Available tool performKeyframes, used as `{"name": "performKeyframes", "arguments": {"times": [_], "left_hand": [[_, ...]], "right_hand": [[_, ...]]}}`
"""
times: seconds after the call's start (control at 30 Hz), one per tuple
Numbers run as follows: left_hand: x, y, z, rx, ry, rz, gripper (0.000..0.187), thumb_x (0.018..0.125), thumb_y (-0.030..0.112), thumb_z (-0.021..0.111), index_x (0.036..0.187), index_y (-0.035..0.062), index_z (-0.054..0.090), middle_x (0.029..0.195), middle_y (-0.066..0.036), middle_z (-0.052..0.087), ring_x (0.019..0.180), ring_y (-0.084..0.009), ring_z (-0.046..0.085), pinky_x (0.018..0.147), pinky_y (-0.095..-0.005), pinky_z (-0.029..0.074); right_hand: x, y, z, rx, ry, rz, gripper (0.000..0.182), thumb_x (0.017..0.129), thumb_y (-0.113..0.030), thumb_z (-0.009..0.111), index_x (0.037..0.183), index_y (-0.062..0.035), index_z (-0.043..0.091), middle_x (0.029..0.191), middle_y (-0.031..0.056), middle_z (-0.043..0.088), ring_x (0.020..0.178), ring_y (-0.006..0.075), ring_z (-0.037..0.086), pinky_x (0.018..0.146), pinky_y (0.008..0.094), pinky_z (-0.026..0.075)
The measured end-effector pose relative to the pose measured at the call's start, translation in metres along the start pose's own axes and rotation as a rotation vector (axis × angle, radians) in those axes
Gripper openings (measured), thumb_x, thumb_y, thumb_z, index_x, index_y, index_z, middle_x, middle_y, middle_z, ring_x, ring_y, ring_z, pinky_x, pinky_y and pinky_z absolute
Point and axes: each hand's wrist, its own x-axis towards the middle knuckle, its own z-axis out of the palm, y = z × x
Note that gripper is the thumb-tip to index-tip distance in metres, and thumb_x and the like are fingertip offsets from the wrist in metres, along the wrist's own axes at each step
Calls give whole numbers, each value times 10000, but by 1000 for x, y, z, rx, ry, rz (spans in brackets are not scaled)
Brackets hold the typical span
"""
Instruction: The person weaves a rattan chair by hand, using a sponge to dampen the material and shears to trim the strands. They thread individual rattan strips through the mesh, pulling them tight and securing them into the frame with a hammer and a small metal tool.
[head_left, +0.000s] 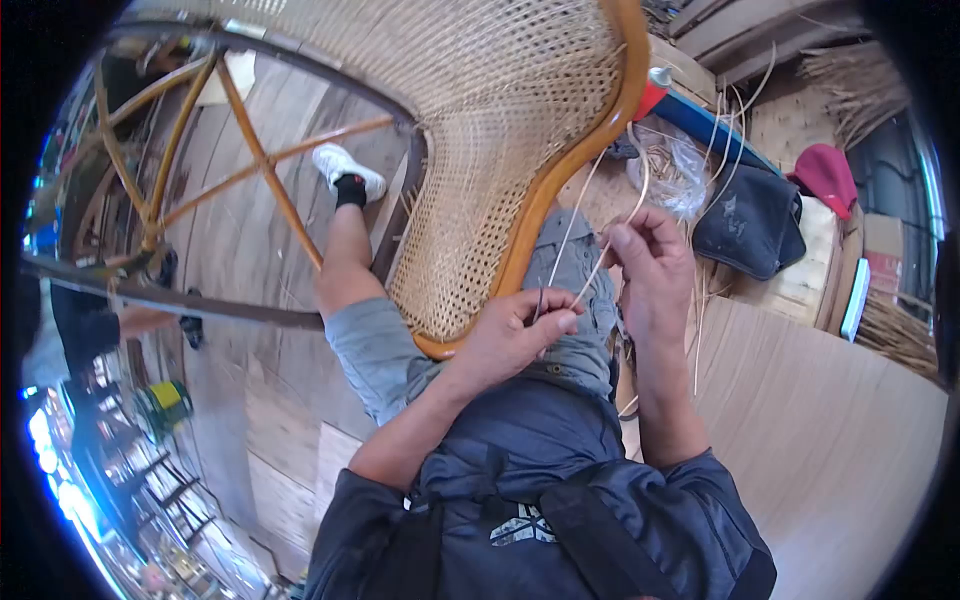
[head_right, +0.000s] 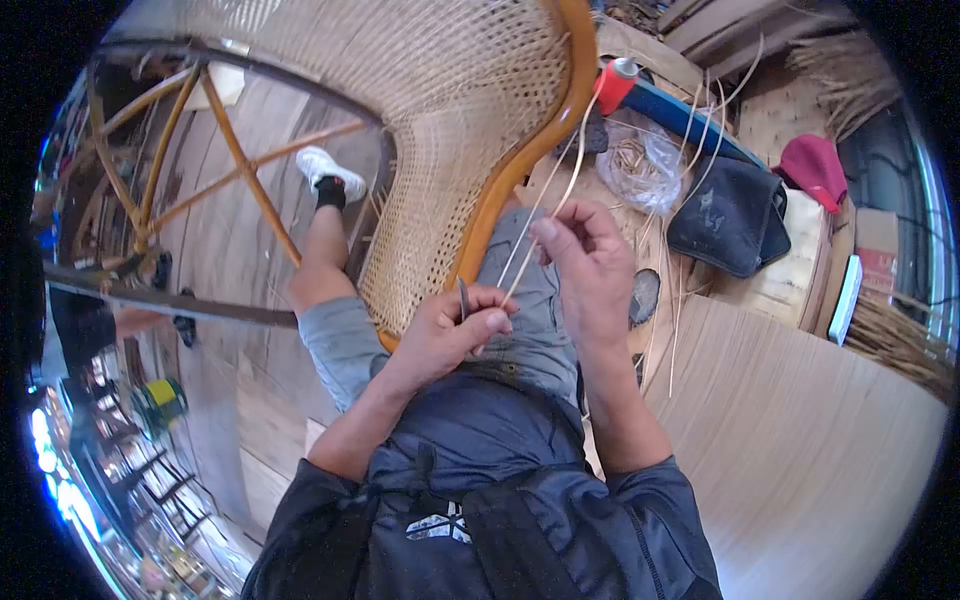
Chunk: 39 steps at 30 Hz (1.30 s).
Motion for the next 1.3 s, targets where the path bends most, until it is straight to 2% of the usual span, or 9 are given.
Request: {"name": "performKeyframes", "arguments": {"times": [0.1, 0.23, 0.33, 0.47, 0.6, 0.77, 0.83, 0.9, 1.3], "left_hand": [[-1, -10, -2, -20, 143, 259, 268, 880, 226, 611, 1016, -3, 633, 778, 19, 582, 593, -24, 462, 545, -167, 387], [-8, -5, -7, -94, 220, 125, 260, 888, 218, 596, 1023, -1, 631, 766, 19, 578, 578, -23, 457, 524, -167, 373], [-5, -10, -12, -198, 311, 141, 248, 893, 193, 583, 1039, -4, 614, 758, 3, 591, 551, -32, 478, 489, -180, 386], [-9, -9, -13, -396, 406, 204, 218, 892, 182, 586, 1013, 5, 621, 732, -8, 600, 525, -39, 485, 467, -183, 396], [-11, -8, -11, -485, 410, 297, 206, 893, 184, 586, 995, 11, 630, 713, 0, 601, 526, -35, 478, 475, -175, 391], [-24, -3, -28, -97, 160, 105, 245, 894, 234, 585, 988, 15, 641, 715, 11, 608, 539, -23, 464, 484, -166, 367], [-37, -1, -32, -41, 73, 44, 265, 893, 255, 586, 987, 14, 644, 710, 14, 607, 539, -20, 458, 482, -166, 359], [-53, -2, -37, -2, 60, -7, 285, 891, 273, 587, 988, 11, 646, 705, 17, 604, 539, -19, 455, 477, -168, 356], [-104, -49, -78, 77, 249, -21, 294, 899, 225, 570, 1062, -11, 636, 690, 25, 551, 626, -29, 485, 563, -192, 390]], "right_hand": [[2, -3, 14, 66, -12, -24, 107, 879, -92, 609, 925, -8, 562, 807, 58, 631, 669, 91, 581, 602, 216, 473], [-4, -6, 33, 169, -77, 6, 121, 901, -84, 575, 982, -18, 513, 814, 68, 618, 685, 118, 596, 617, 224, 479], [-19, -5, 42, -71, -226, -37, 137, 906, -64, 562, 1009, -12, 487, 830, 78, 609, 739, 130, 606, 674, 236, 494], [-40, 9, 49, -26, -286, -55, 156, 894, -26, 567, 1015, 12, 476, 856, 85, 606, 797, 137, 609, 754, 258, 502], [-38, 9, 51, -16, -279, -95, 158, 887, -58, 580, 988, 21, 489, 846, 110, 596, 763, 177, 608, 728, 304, 508], [-2, -17, 49, -73, -69, -201, 106, 881, -60, 581, 923, 5, 508, 778, 90, 613, 693, 146, 604, 652, 259, 501], [35, -28, 35, -309, 49, -298, 116, 882, -89, 584, 905, 0, 513, 739, 88, 610, 626, 152, 594, 582, 257, 488], [72, -28, 18, -151, 148, -290, 114, 874, -76, 600, 904, -10, 513, 748, 94, 611, 598, 152, 591, 532, 257, 495], [107, -19, -11, -89, 8, -208, 99, 887, -66, 590, 918, -23, 507, 793, 98, 620, 620, 170, 620, 491, 266, 520]]}}
